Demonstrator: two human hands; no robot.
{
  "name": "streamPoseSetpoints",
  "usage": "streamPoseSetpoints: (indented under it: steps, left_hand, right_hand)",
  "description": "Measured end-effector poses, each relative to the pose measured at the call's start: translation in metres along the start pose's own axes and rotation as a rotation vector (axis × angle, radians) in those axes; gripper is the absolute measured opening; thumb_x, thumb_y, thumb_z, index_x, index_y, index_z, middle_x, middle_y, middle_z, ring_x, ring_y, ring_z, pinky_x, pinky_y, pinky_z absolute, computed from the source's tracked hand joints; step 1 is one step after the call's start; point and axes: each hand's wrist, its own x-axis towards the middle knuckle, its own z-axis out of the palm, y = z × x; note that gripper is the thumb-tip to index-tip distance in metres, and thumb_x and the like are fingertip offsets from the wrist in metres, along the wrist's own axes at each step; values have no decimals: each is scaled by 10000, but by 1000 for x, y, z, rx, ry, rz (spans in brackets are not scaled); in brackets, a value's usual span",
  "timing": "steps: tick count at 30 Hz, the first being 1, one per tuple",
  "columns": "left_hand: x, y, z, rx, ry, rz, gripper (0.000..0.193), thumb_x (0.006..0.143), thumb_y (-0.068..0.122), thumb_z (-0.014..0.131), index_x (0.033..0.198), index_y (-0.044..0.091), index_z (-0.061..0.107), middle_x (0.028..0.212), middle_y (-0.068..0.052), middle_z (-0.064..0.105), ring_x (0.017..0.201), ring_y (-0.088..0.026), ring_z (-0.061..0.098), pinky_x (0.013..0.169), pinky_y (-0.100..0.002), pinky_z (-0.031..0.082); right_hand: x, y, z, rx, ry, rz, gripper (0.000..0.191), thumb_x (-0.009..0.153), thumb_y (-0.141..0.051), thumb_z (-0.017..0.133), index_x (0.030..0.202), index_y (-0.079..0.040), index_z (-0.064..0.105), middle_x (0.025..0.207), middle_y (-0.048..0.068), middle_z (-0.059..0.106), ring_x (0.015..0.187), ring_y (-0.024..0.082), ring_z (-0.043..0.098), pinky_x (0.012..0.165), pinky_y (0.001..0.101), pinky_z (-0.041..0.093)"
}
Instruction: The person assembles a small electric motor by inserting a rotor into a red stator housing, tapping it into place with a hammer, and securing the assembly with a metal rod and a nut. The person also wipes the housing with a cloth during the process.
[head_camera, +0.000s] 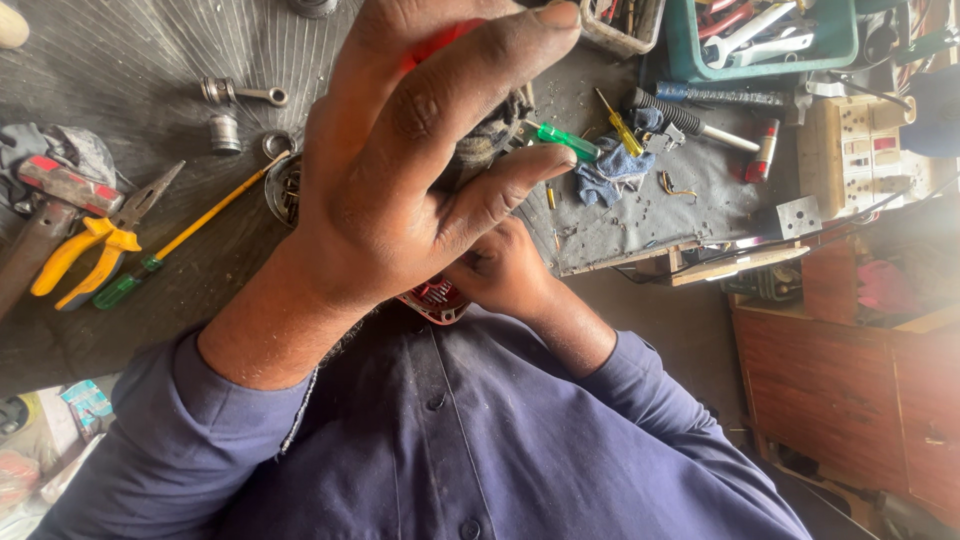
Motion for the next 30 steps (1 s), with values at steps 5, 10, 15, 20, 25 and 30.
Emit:
streamPoseSetpoints:
  steps: [5,10,15,20,25,30]
  left_hand:
    - [-2,2,1,20,3,5,573,1001,239,741,1505,171,478,1422,-12,508,1216,-154,594,1011,-270,559]
    - [-4,7,1,139,10,-8,535,1026,268,704,1506,207,476,1362,5,512,1168,-127,595,974,-249,564]
    - [-3,19,-4,478,19,19,476,1068,305,620,1523,229,501,1347,23,549,1065,-145,560,877,-303,479]
    - [11,40,-5,788,8,-64,480,1081,282,584,1558,271,527,1374,47,578,1070,-154,540,868,-345,376]
    - [24,51,-13,641,-13,-160,418,1085,316,663,1473,189,571,1220,30,581,1089,-184,541,941,-395,374]
    - [16,47,-17,-9,63,-280,370,1056,315,753,1255,57,576,1137,-31,580,943,-153,492,844,-308,421]
  right_hand:
    - [4,-4,3,40,19,26,322,872,-34,772,1176,-29,667,1182,130,694,1142,285,684,977,391,557]
    - [9,-14,3,108,58,46,440,901,-36,773,1307,-24,602,1280,145,654,1242,290,649,1031,383,546]
    - [13,-21,0,90,39,78,566,947,-66,764,1450,-33,507,1420,171,584,1372,313,582,1130,413,508]
    - [15,-24,-4,77,21,53,640,919,-127,824,1453,-34,484,1447,182,547,1384,320,547,1156,423,469]
    - [10,-15,-1,135,12,47,663,897,-151,820,1446,-8,477,1445,199,533,1377,331,526,1148,413,454]
    - [2,9,6,230,-170,283,462,898,-147,758,1338,-58,647,1332,148,679,1243,264,663,1075,390,530]
